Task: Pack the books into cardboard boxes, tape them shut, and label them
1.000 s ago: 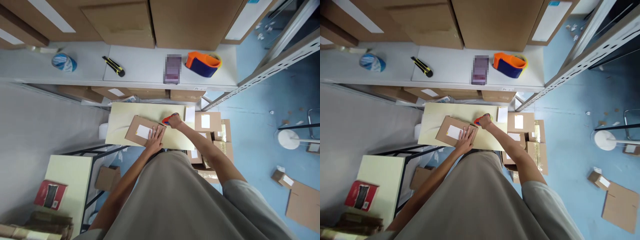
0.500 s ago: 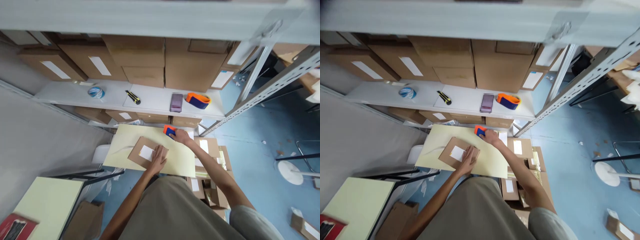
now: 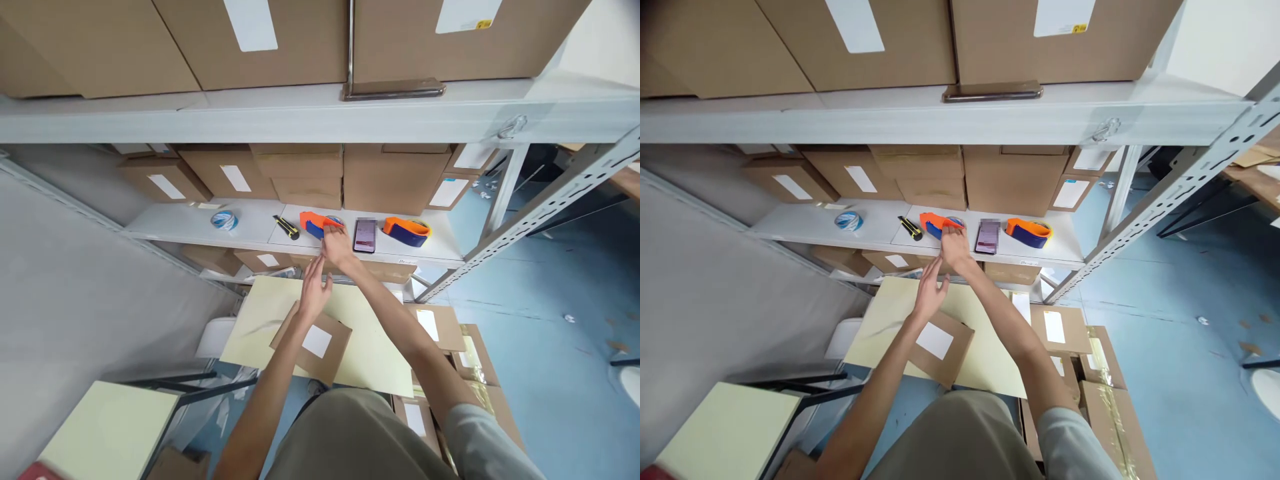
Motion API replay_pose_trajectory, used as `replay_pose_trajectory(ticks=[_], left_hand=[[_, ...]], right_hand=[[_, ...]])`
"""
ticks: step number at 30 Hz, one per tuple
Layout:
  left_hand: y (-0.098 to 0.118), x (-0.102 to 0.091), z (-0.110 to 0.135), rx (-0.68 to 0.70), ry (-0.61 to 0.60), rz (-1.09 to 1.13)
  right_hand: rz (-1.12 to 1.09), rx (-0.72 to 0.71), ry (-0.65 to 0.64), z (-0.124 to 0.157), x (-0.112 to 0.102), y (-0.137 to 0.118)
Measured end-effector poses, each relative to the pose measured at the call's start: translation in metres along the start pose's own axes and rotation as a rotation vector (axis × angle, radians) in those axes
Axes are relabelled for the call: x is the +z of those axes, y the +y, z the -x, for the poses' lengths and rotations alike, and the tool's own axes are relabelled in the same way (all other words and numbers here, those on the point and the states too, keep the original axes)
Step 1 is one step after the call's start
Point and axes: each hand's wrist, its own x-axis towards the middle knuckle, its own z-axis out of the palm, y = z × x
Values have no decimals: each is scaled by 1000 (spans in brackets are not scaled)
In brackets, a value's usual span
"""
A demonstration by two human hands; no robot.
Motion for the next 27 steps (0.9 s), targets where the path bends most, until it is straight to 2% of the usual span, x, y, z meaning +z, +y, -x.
replay_pose_trajectory(ticks=[3, 6, 10, 12, 14, 17, 20, 23, 27], left_hand=[[-14, 15, 33, -68, -51, 27], [-38, 27, 80, -175, -137, 9], [-74, 34, 145, -347, -226, -28], [-80, 35, 173, -395, -279, -64], [-74, 36, 194, -394, -361, -102], [-52, 43, 212, -337, -528, -134], [-36, 53, 220, -325, -644, -174], [-34, 57, 221, -340, -690, -205], [-38, 59, 220, -341, -724, -223]], right_hand=[[41, 5, -30, -15, 19, 4], [37, 3, 43, -6, 34, 6], [-72, -42, 181, 49, 58, 10], [-192, -12, 137, 89, 82, 20], [-328, 130, 30, 132, 115, 38], [-507, 454, -214, 196, 172, 70], [-671, 629, -425, 249, 212, 90], [-867, 683, -486, 275, 225, 91], [-1022, 677, -543, 271, 229, 78]])
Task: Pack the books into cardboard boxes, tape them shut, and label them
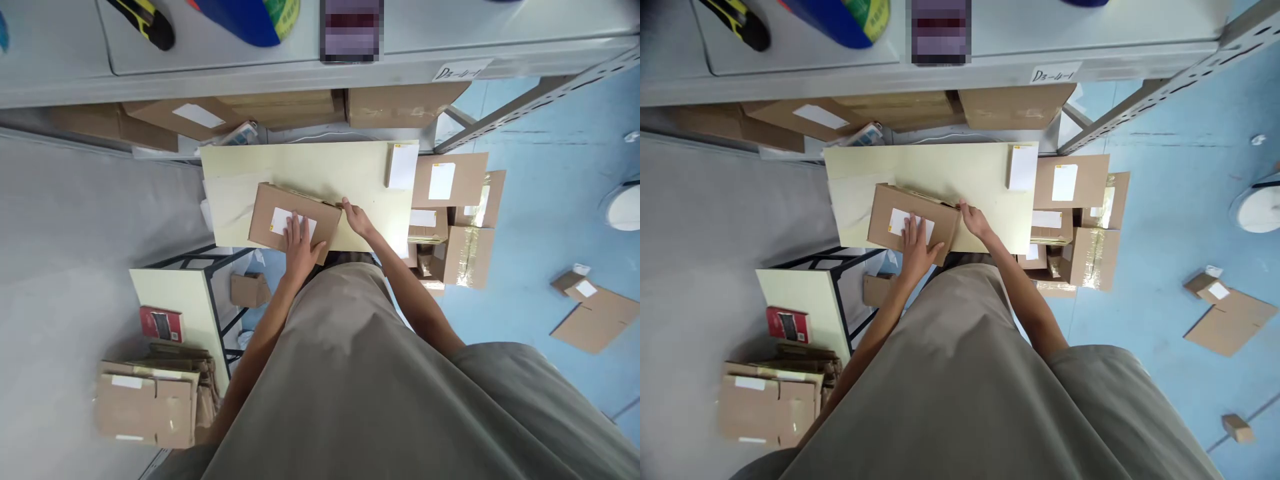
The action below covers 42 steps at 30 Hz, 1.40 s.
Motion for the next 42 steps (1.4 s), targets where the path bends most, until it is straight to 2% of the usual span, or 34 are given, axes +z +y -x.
replay_pose_trajectory(ticks=[4, 7, 10, 11, 12, 14, 15, 16, 18, 19, 21, 23, 25, 27, 31, 35, 39, 42], left_hand=[[7, 1, 2, 1, 15, -20], [7, -7, -4, 20, 29, -20], [-16, -32, -31, 8, 87, 46], [-30, -44, -44, -22, 123, 82], [-45, -56, -58, -97, 223, 103], [-73, -77, -86, -257, 356, 136], [-84, -84, -98, -354, 343, 185], [-90, -89, -106, -429, 265, 248], [-91, -93, -114, -505, 135, 296], [-85, -92, -113, -514, 114, 288], [-68, -86, -103, -513, 174, 260], [-51, -80, -87, -527, 261, 310], [-40, -74, -71, -523, 316, 454], [-35, -66, -57, -458, 363, 639], [-32, -40, -42, -349, 325, 885], [-23, -13, -35, -315, 340, 897], [-16, -8, -35, -323, 358, 834], [-20, -13, -38, -296, 303, 692]], right_hand=[[4, 3, -104, -18, 5, -8], [40, -4, -147, -26, 0, -8], [141, 50, 12, -21, -6, -7], [173, 90, 84, -17, -7, -6], [183, 140, 136, -12, -7, -7], [104, 248, 143, 0, -3, -10], [11, 287, 100, 6, 1, -13], [-105, 307, 39, 13, 5, -16], [-326, 298, -75, 28, 14, -24], [-404, 279, -110, 35, 17, -27], [-493, 234, -111, 51, 18, -31], [-530, 185, -51, 68, 12, -33], [-537, 124, 37, 83, -1, -31], [-513, 60, 156, 92, -16, -28], [-433, -100, 373, 88, -42, -19], [-239, -97, 494, 72, -55, -5], [-117, -58, 468, 67, -58, 6], [-162, -1, 332, 70, -62, 10]])
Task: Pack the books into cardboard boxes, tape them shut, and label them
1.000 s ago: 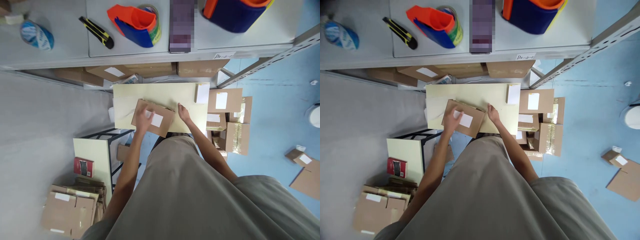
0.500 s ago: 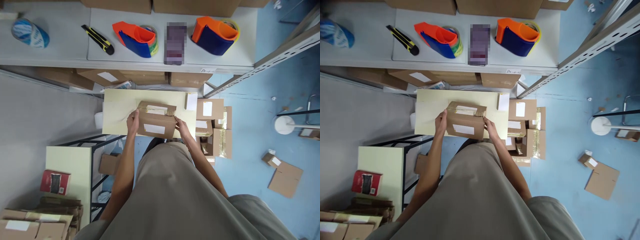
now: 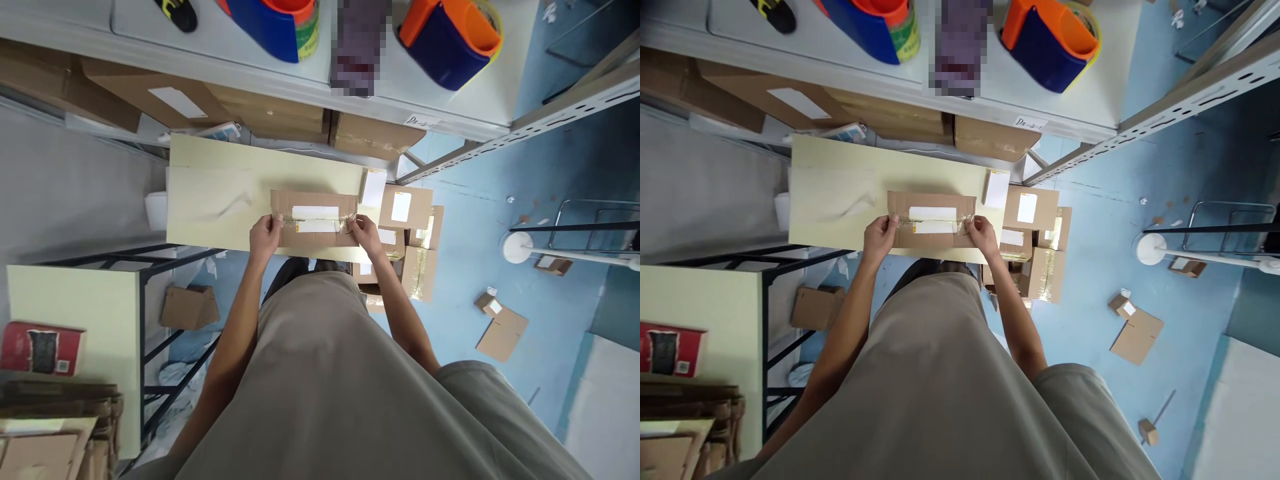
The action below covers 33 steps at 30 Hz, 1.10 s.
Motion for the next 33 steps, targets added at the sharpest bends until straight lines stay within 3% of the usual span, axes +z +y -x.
replay_pose_trajectory(ticks=[3, 7, 15, 21, 27, 30, 33], left_hand=[[-4, -8, -6, 45, -119, -24], [-8, -15, -6, 57, -189, 91], [1, -20, 6, 68, -140, 75], [-3, -37, -16, 110, -62, 74], [-36, -11, -26, -12, 120, -61], [-47, 0, -20, -58, 144, -97], [-48, -5, -17, -46, 153, -128]], right_hand=[[37, -32, -129, 2, -4, 3], [210, -173, -89, 6, -3, 7], [221, -240, -56, 18, 3, 5], [44, -361, -107, -1, 9, 6], [12, -349, -35, -19, 40, 40], [130, -295, -55, -18, 48, 59], [372, -289, -50, -26, 35, 65]])
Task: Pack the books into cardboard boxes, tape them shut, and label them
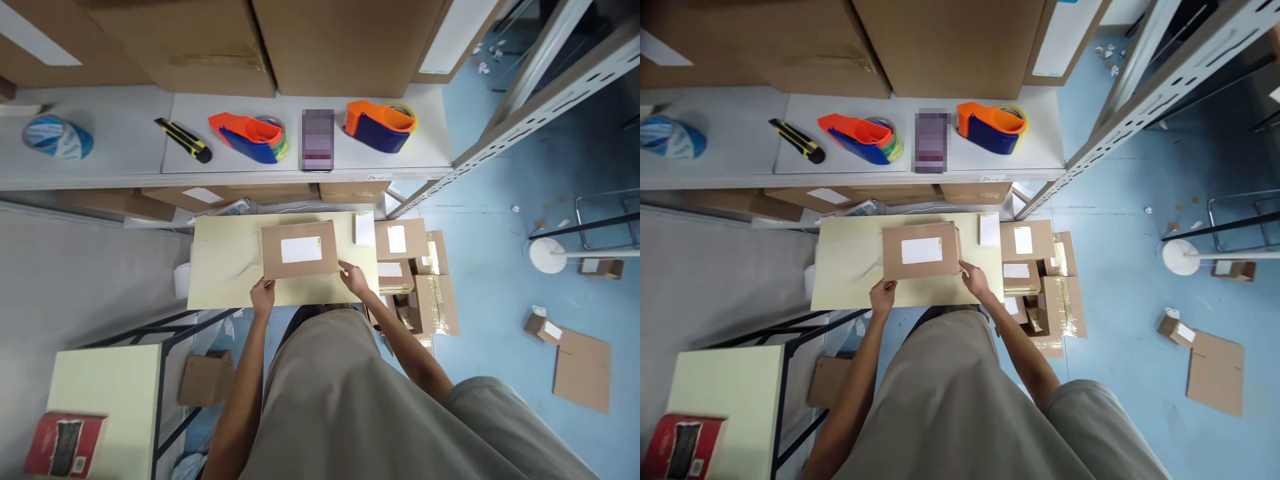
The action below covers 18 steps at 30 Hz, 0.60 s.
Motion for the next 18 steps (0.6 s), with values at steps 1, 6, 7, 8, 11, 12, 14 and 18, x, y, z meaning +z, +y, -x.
replay_pose_trajectory(ticks=[1, 6, 7, 8, 11, 12, 14, 18], left_hand=[[1, -4, -1, 19, 17, 0], [29, -21, -8, 181, 201, 14], [39, -22, -8, 215, 215, 8], [51, -20, -7, 252, 213, 2], [89, -8, 4, 327, 162, -2], [100, -2, 10, 344, 138, -2], [119, 12, 23, 377, 84, 2], [134, 40, 50, 449, -67, 3]], right_hand=[[77, -7, 16, -6, -9, 4], [359, -45, 98, -65, -68, 20], [404, -42, 78, -78, -78, 23], [440, -49, 49, -91, -87, 26], [493, -67, -30, -122, -107, 34], [495, -61, -44, -130, -112, 37], [490, -29, -63, -144, -119, 42], [511, 9, -117, -166, -128, 48]])
